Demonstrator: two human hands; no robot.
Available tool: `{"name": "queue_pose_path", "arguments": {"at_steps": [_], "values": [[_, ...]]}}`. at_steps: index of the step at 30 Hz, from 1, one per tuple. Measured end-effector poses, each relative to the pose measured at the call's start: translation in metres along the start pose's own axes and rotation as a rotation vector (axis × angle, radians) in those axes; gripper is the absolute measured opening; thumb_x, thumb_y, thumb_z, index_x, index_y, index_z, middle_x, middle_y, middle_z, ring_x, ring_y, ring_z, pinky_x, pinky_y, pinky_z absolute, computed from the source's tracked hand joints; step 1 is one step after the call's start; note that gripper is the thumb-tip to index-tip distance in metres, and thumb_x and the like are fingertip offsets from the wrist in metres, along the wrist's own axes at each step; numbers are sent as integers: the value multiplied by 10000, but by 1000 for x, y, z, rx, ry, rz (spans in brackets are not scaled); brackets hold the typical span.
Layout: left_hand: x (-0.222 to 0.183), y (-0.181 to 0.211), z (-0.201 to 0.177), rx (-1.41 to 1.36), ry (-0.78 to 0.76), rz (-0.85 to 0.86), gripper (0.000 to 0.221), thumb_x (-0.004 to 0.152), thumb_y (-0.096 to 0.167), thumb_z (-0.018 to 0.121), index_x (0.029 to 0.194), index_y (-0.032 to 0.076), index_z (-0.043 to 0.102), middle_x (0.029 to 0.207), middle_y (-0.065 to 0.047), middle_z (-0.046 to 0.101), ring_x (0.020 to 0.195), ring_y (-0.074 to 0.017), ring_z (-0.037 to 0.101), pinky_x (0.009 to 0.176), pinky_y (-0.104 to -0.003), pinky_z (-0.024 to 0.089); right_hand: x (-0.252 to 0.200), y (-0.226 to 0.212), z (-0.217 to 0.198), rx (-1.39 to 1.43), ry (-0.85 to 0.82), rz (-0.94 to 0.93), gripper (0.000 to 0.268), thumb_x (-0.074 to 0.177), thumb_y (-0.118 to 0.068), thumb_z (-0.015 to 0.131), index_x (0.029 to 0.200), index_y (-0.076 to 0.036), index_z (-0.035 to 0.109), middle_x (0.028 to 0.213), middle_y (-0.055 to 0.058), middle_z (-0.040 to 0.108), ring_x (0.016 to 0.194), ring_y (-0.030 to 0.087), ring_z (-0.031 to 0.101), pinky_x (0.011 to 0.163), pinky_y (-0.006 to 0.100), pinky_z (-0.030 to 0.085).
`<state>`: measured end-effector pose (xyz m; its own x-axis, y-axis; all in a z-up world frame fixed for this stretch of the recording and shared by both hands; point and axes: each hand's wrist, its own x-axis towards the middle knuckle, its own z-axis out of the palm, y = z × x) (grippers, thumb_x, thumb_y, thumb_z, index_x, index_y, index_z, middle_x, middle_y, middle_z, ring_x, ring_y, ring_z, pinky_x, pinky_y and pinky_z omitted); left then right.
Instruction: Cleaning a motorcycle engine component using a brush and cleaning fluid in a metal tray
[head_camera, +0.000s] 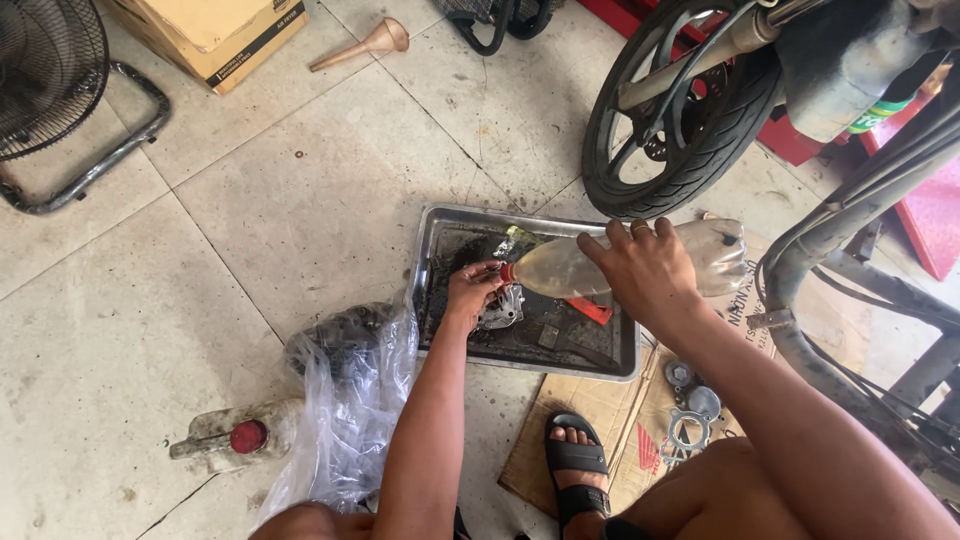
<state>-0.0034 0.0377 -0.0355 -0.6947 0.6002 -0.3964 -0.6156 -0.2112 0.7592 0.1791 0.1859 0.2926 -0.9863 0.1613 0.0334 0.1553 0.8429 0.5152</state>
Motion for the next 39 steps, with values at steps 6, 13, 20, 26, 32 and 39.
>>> {"name": "queue_pose_path", "arguments": {"at_steps": [6,13,20,26,32,39], "values": [[-5,5,4,234,23,74,384,750,-68,815,1112,51,766,952,-78,774,783,-113,714,635,-191,609,2,-1,-5,-10,-25,-1,511,804,-105,691,1255,-344,661,1038,42,703,927,271,723,829,425,476],[-7,3,5,118,19,125,260,876,-3,790,1135,3,768,1042,-173,755,926,-218,741,791,-335,652,1,-2,7,-25,-42,3,550,778,-156,744,1278,-361,643,1061,36,691,950,267,709,829,416,469],[11,-8,2,111,137,18,196,1007,264,717,1016,68,706,794,-120,710,618,-255,744,513,-374,640,4,0,5,54,-178,-4,749,658,-296,899,1341,-361,600,1140,30,688,1028,261,707,887,417,510],[-3,21,16,-242,230,-338,377,1050,449,533,951,87,562,719,-85,553,515,-187,608,458,-270,587,5,-5,-2,41,-173,-42,695,709,-252,868,1339,-362,596,1135,34,689,1025,263,715,880,413,501],[-1,28,-1,-368,106,-257,172,923,-9,721,1072,66,677,976,-126,760,800,-208,758,652,-287,647,2,-3,-8,26,-126,-46,619,757,-201,797,1323,-361,604,1091,19,684,996,253,714,880,409,494],[13,-2,-19,27,109,-107,210,979,136,701,1145,9,720,802,-126,704,512,-152,640,389,-218,517,2,-4,-16,50,-105,-37,695,684,-248,849,1321,-352,590,1086,27,662,975,255,700,879,405,482]]}}
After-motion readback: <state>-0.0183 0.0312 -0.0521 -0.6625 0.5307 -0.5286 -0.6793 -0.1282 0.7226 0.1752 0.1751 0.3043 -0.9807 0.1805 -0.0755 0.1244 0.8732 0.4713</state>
